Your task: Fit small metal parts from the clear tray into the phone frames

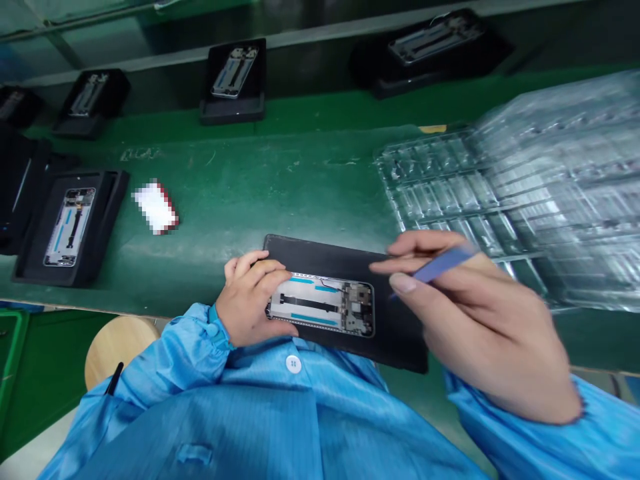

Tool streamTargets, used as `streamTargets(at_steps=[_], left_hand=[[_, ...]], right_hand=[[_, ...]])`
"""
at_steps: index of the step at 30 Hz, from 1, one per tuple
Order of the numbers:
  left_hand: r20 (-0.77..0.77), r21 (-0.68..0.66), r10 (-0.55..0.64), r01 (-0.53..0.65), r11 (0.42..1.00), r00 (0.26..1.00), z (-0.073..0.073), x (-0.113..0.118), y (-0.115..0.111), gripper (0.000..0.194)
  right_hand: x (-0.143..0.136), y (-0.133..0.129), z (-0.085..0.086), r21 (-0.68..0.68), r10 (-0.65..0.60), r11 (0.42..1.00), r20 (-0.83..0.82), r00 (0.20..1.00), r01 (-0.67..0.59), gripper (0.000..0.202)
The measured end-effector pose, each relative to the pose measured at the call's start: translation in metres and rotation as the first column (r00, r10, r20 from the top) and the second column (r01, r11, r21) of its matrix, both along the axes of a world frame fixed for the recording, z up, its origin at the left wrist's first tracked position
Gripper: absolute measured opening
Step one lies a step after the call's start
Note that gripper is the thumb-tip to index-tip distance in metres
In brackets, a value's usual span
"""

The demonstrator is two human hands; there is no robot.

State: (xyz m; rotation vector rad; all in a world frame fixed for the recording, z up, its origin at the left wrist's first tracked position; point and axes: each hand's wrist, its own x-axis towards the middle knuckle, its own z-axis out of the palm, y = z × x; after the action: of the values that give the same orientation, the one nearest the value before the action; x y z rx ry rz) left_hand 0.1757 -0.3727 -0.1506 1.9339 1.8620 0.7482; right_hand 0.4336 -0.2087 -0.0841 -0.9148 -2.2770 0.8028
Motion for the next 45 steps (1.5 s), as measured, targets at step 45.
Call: streamTargets(at_steps=[45], left_hand=[[-0.022,0.006,0.038,-0.038,0.999,0.999,-0.003,-0.001,0.002,0.086]], right_hand=[[-0.019,-0.016,-0.050,0.121,0.062,0.991,-0.005,0.998,-0.060,0.013]])
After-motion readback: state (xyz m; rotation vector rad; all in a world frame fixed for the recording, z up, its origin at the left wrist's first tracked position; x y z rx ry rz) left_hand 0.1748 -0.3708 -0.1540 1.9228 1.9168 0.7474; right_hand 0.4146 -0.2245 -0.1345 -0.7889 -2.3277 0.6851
